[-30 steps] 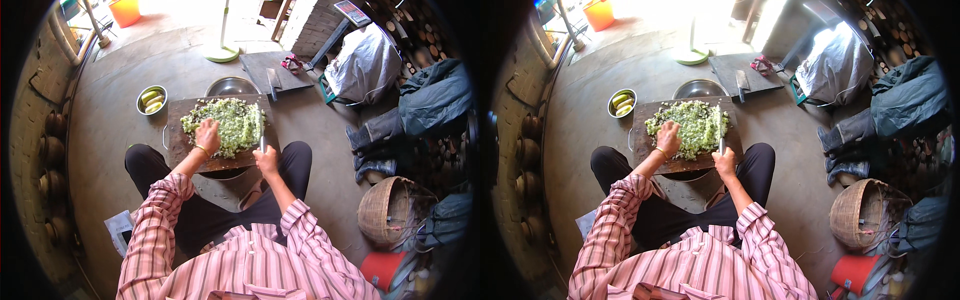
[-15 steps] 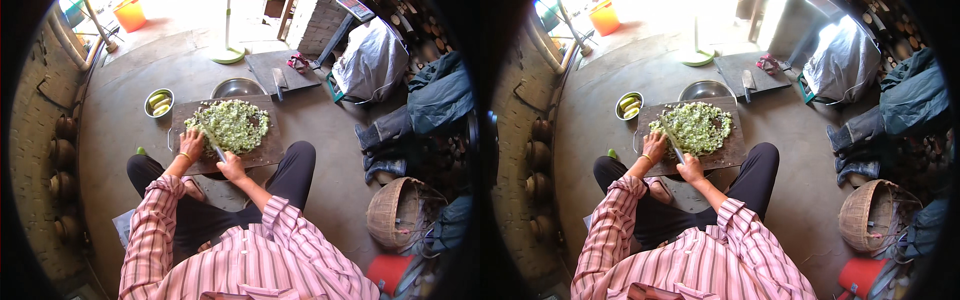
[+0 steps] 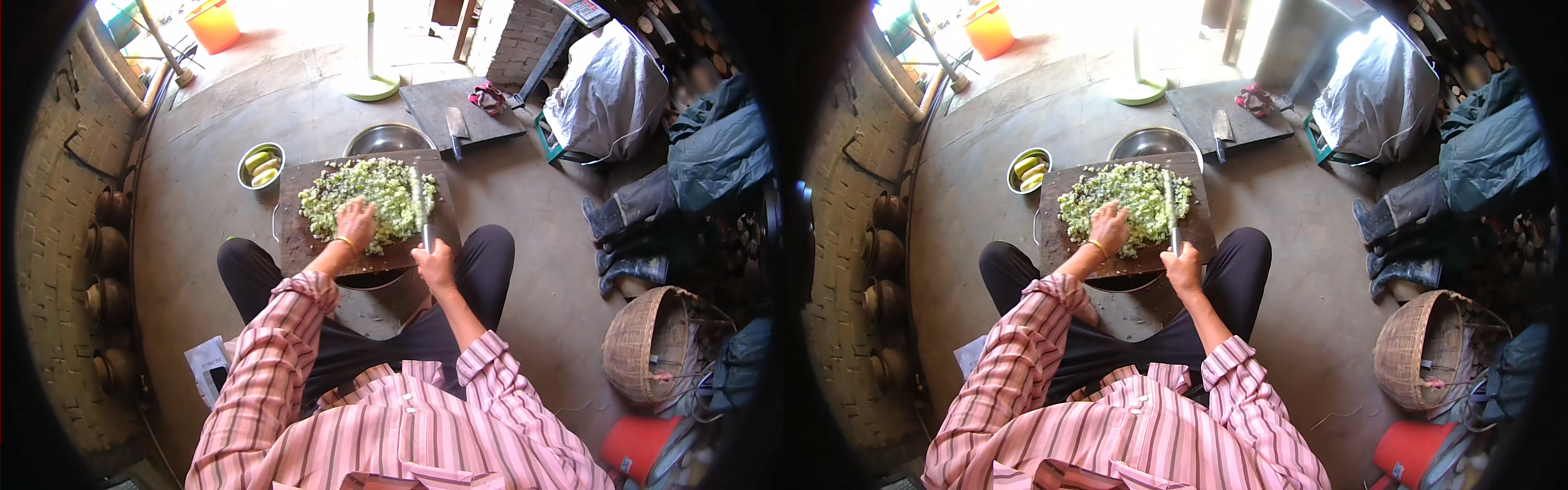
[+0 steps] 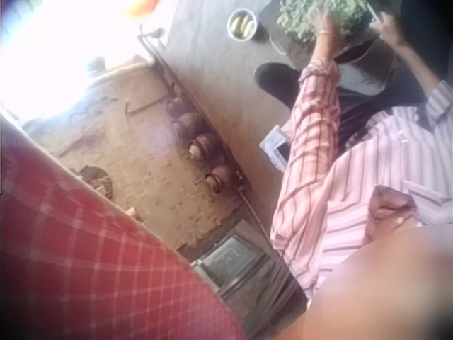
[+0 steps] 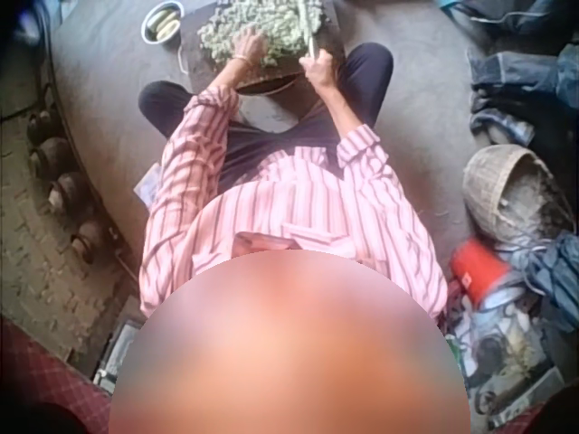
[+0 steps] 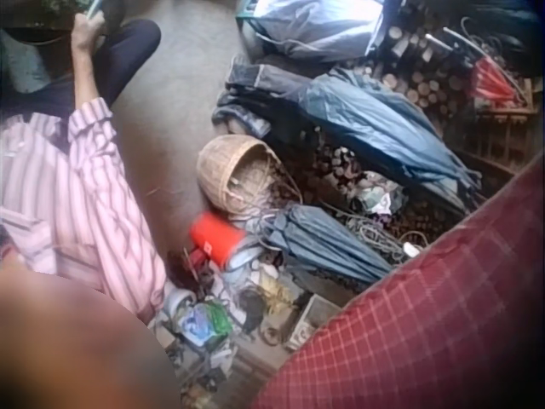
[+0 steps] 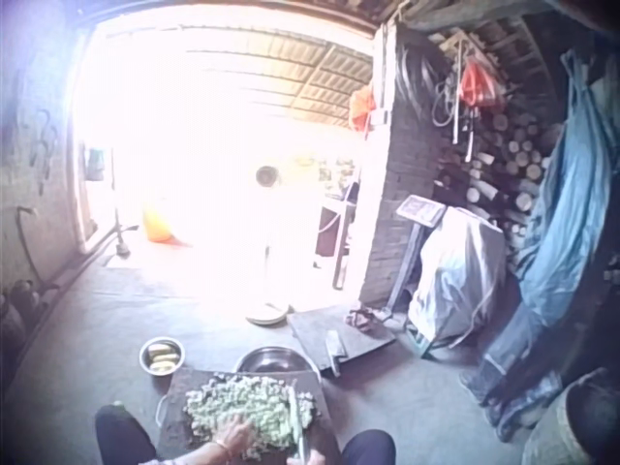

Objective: The person scrapes chopped vegetables off a wooden board with a cleaver. The person then picks up a peeled cucumber, cuts it into round slices with a knife, and slices the pieces into thin strips on the board.

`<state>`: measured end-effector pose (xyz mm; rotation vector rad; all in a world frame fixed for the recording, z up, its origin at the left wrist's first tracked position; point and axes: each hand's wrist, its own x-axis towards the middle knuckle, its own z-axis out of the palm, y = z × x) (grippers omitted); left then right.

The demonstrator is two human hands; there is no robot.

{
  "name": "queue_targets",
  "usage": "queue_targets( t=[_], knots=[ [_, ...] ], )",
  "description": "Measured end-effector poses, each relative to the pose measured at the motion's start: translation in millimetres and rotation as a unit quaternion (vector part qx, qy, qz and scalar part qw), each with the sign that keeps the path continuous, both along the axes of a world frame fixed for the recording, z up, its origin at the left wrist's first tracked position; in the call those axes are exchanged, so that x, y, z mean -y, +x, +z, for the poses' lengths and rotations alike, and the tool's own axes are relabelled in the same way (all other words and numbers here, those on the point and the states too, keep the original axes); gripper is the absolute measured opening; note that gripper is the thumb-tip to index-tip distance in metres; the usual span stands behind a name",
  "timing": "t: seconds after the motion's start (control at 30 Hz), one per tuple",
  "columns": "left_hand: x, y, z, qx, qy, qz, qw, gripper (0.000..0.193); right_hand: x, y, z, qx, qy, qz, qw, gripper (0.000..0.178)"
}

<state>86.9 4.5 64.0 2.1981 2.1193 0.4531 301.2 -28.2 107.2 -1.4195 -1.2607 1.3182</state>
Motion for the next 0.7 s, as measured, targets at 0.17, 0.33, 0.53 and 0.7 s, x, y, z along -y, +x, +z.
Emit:
queue_targets(
  t=[0.17, 0.33, 0.53, 0.7],
  knots=[
    [4, 45, 8, 0.006, -0.032, -0.073, 0.997, 0.045, -18, 26, -26, 0.143, 0.064, -0.049, 0.986, 0.012],
    [25, 13, 7, 0.001, -0.04, -0.027, 0.999, 0.043, 6, -17, -19, 0.228, 0.119, 0.021, 0.966, 0.021],
    [54, -49, 1, -0.015, 0.0, 0.082, 0.997, 0.043, 35, -59, 9, 0.189, 0.063, 0.179, 0.964, 0.025],
    [56, -52, 6, 0.034, -0.008, 0.127, 0.991, 0.045, 21, -45, -12, 0.133, 0.075, 0.157, 0.976, 0.025]
  ],
)
